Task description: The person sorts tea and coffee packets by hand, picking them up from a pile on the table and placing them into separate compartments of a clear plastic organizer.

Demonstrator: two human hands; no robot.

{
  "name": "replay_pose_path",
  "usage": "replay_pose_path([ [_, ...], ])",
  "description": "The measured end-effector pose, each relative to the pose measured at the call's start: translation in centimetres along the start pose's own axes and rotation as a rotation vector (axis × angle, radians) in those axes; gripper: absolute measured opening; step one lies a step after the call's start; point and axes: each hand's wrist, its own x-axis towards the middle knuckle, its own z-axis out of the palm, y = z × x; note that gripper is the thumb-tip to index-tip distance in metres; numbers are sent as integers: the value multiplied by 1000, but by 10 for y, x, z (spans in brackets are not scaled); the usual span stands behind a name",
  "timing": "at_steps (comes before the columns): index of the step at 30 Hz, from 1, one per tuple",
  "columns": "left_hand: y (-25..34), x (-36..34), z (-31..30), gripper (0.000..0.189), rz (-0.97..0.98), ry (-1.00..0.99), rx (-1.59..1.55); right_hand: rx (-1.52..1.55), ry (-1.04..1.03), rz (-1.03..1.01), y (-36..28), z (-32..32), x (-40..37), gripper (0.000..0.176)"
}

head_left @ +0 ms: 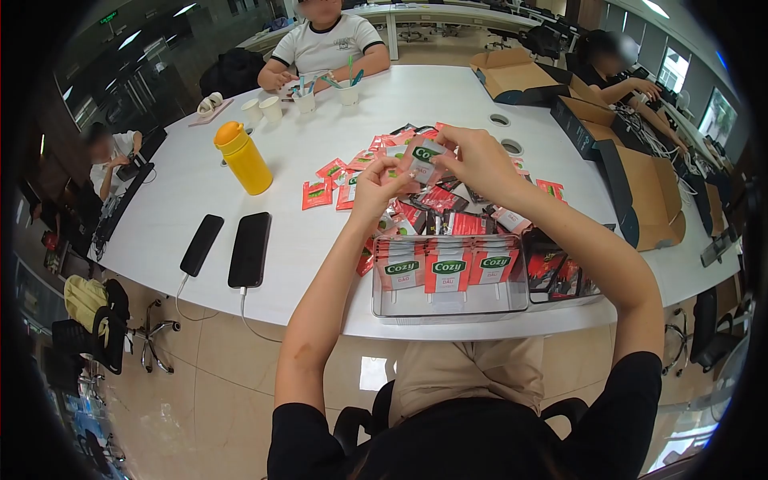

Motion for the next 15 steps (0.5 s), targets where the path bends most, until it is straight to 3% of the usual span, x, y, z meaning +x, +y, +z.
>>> replay_pose_path([
  [2,-11,7,-6,25,59,86,1,23,34,-19,-4,-8,-4,22],
  [8,-5,6,-11,37,-28,322,-10,157,73,-70,-25,-43,-27,20],
  [11,-3,6,-15,24,-103,393,-95,214,59,-33,-39,-60,-43,22],
  [13,-13,14,-31,21,-105,209,-272,249,-15,-50,-45,-68,-55,18],
  [15,-11,11,-30,31,-144,119,-480,227,-83,-63,-48,-68,-69,20],
])
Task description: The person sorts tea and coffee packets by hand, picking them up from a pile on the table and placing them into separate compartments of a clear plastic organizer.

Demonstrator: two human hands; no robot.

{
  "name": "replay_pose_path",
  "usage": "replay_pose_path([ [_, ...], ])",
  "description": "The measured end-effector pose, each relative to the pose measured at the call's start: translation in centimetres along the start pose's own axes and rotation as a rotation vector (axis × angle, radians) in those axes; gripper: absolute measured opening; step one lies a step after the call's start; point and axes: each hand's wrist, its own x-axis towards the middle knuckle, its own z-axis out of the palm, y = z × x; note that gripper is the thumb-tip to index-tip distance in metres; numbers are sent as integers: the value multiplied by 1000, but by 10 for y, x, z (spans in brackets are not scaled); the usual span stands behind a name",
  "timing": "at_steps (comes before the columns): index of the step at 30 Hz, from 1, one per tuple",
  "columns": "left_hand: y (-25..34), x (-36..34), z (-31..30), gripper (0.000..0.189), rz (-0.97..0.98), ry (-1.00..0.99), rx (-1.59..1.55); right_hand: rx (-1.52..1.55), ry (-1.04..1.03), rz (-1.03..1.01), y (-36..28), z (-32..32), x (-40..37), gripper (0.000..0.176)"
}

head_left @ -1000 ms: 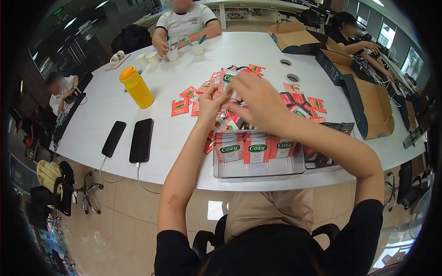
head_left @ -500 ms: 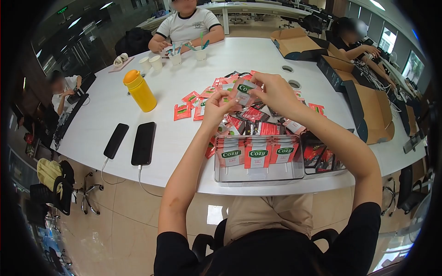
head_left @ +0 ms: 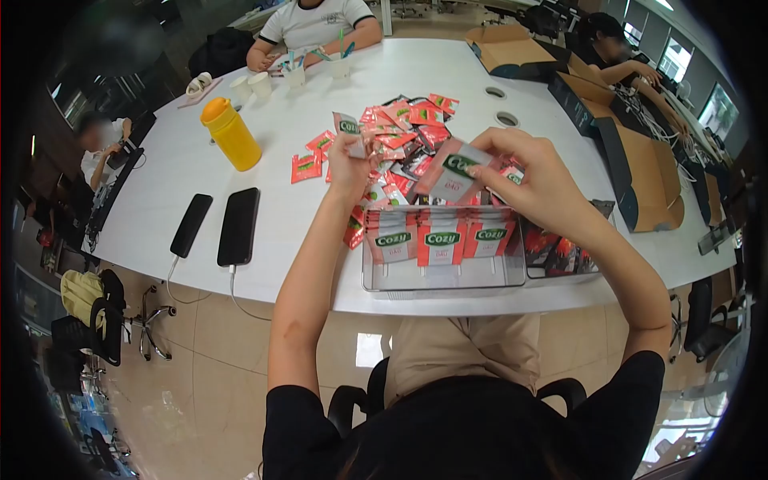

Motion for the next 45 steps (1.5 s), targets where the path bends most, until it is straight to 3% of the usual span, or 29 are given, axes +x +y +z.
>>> replay_pose_path([
  [4,4,-8,11,46,-43,-140,-44,-114,-118,-92,-11,20,-28,15],
  [11,3,-19,34,45,35,-104,115,-405,-158,-285,1,65,-45,26],
  [17,0,-13,27,28,4,-54,229,-634,-163,-302,0,72,-39,50],
  [26,-3,-15,30,24,54,-64,355,-692,-136,-346,2,82,-38,37],
  [29,-3,-17,31,24,50,-62,424,-690,-167,-339,3,81,-37,41],
  [32,-5,-17,31,20,63,-81,449,-493,-125,-314,-6,70,-31,47],
  [35,-4,-18,30,21,68,-148,529,-517,25,-339,-7,56,-10,54],
  [39,-6,-21,31,20,129,-291,549,-545,173,-317,-3,45,33,51],
  [43,-2,-22,31,22,129,-337,626,-655,63,-343,27,57,57,31],
  [45,-5,-18,28,12,152,-297,685,-657,106,-400,29,59,62,20],
])
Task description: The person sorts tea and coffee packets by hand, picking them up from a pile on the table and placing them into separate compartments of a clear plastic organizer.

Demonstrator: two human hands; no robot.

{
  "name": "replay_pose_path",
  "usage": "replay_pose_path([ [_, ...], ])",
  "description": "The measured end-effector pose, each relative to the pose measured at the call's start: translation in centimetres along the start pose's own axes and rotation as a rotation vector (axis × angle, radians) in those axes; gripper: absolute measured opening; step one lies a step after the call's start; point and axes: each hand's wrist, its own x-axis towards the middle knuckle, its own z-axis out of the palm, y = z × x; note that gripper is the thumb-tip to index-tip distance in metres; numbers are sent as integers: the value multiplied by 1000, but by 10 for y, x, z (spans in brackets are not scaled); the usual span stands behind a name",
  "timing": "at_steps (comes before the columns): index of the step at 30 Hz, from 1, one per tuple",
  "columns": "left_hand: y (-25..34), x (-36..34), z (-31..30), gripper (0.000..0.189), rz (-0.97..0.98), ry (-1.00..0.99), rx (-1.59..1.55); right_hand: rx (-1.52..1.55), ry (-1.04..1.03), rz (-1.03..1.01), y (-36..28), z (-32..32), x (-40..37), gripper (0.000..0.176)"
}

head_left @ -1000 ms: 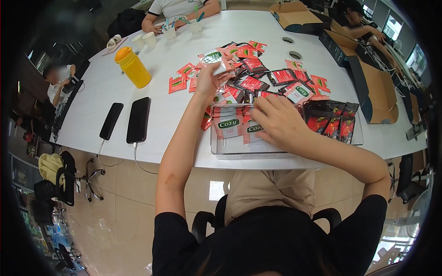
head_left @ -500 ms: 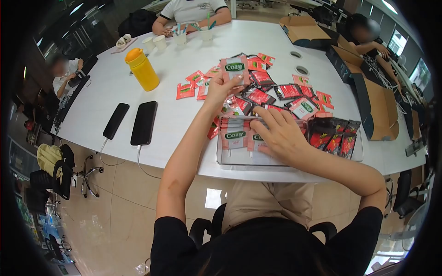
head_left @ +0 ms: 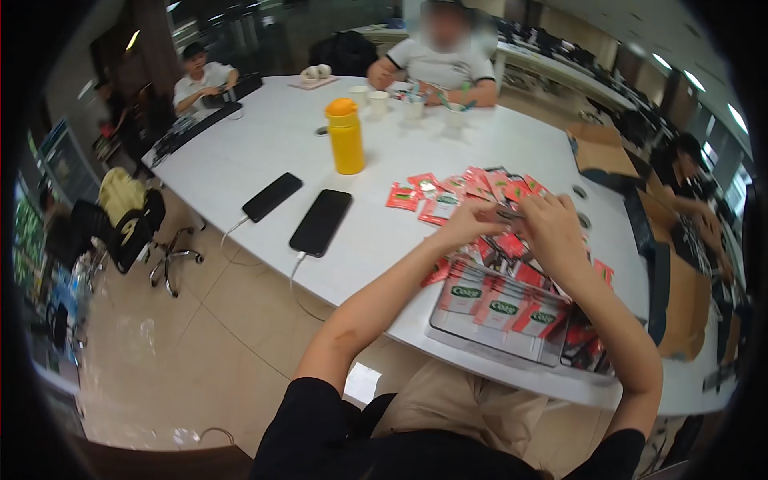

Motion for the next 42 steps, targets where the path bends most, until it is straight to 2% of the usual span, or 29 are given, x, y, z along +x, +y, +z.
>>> replay_pose_path([
  [1,1,-1,0,20,69,-24,-68,-1,-11,28,0,-3,1,18],
  [2,-5,1,0,31,56,-27,-275,0,-25,57,1,-11,-1,17],
  [3,-13,6,-6,37,69,-72,-206,19,-17,103,6,-19,-5,18],
  [4,-10,6,-8,37,168,-66,-94,48,-16,152,7,-28,-10,19],
  [5,-17,9,-11,35,188,-18,-45,169,-20,217,4,-43,-13,18],
  [8,-37,15,-18,30,157,151,-40,527,-44,401,-8,-83,-36,17],
  [9,-33,11,-16,24,197,275,77,517,-104,350,-12,-96,-44,16],
  [11,-19,4,-18,22,75,399,175,484,-219,267,-21,-116,-58,15],
  [12,-15,1,-18,20,12,446,219,480,-308,321,-24,-116,-68,17],
  [14,-32,5,-24,18,225,556,521,444,-348,290,-32,-115,-79,16],
  [15,-35,6,-28,19,280,506,569,404,-349,243,-35,-111,-83,15],
  [18,-49,7,-29,21,338,548,809,246,-386,84,-31,-92,-100,13],
  [20,-50,4,-29,22,245,444,815,115,-441,46,-28,-80,-110,13],
  [22,-53,5,-30,24,268,405,891,7,-463,27,-25,-72,-113,14],
  [24,-60,6,-35,26,253,387,864,-38,-462,9,-22,-69,-113,20],
  [27,-58,5,-31,29,217,379,629,-42,-395,66,-26,-66,-111,32],
  [30,-51,4,-32,32,199,341,908,-114,-350,60,-33,-61,-108,46],
  [31,-49,4,-30,37,113,330,849,-92,-389,74,-35,-58,-109,46],
  [34,-41,1,-22,40,75,325,899,-159,-346,54,-36,-49,-113,42],
  [40,-42,0,-22,46,196,275,1057,-242,-327,10,-39,-48,-111,32],
  [42,-40,0,-21,47,170,261,1071,-230,-330,5,-41,-49,-111,30],
])
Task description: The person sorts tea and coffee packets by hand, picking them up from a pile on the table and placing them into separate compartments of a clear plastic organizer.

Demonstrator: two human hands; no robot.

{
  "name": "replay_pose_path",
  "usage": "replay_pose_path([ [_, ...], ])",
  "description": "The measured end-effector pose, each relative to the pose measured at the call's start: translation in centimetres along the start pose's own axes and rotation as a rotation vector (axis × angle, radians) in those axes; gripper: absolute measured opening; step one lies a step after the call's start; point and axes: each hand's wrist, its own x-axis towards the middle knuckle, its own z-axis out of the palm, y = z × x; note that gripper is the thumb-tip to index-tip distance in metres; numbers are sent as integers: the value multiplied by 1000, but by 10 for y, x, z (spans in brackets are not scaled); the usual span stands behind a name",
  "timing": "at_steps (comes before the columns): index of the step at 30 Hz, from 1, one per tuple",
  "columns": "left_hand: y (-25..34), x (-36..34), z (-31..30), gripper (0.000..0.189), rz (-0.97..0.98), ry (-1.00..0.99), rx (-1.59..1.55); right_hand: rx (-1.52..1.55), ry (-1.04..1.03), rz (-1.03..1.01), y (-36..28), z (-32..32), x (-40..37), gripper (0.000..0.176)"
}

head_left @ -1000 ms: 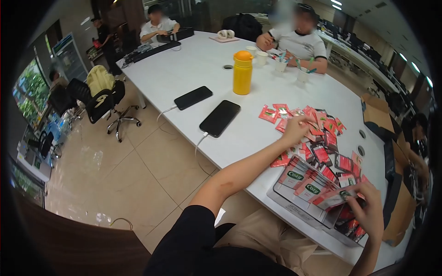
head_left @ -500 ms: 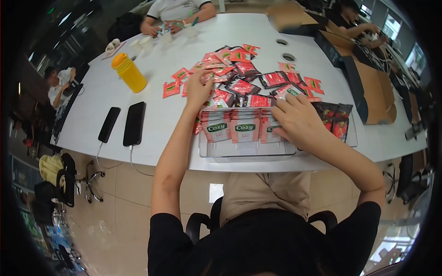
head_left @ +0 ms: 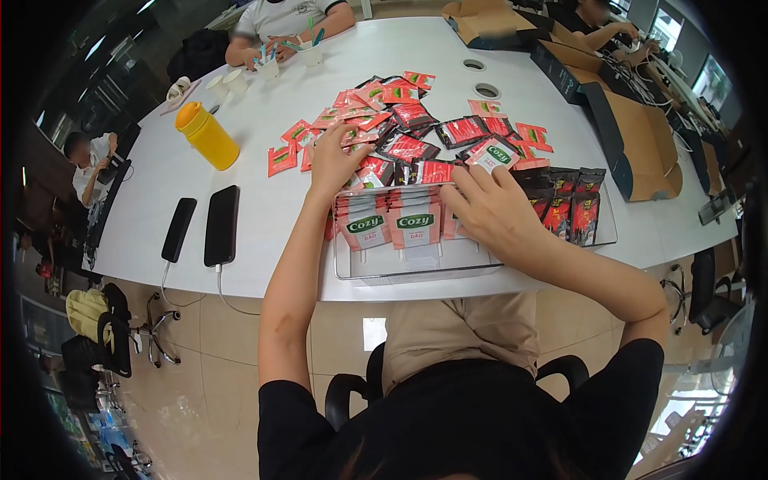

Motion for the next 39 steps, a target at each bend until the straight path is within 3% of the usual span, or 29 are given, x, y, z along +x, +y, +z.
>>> replay_pose_path([
  [7,13,-1,-3,47,104,-30,10,95,10,16,3,-8,-8,32],
  [10,24,4,-9,50,103,-208,-184,184,51,122,9,-23,-12,36],
  [11,28,6,-13,57,36,-366,-379,224,71,168,12,-29,-15,37],
  [14,40,14,-21,68,158,-540,-293,300,188,315,26,-43,-31,39],
  [15,38,22,-17,81,247,-601,-217,301,260,363,31,-45,-38,38],
  [18,57,42,-20,92,333,-720,86,298,389,563,43,-52,-66,33],
  [19,53,51,-10,105,326,-823,47,321,451,645,47,-47,-77,31],
  [24,58,81,17,119,358,-974,230,232,661,1042,72,-12,-159,16],
  [28,69,98,24,117,425,-973,281,308,802,1346,92,46,-242,13],
  [31,69,99,37,102,446,-871,250,481,817,1544,91,66,-253,13],
  [34,72,101,41,91,509,-792,267,528,989,1537,96,67,-247,16],
  [38,79,104,41,79,549,-753,286,646,964,1556,99,71,-250,17],
  [39,74,103,44,73,682,-613,230,658,957,1557,99,72,-252,16],
])
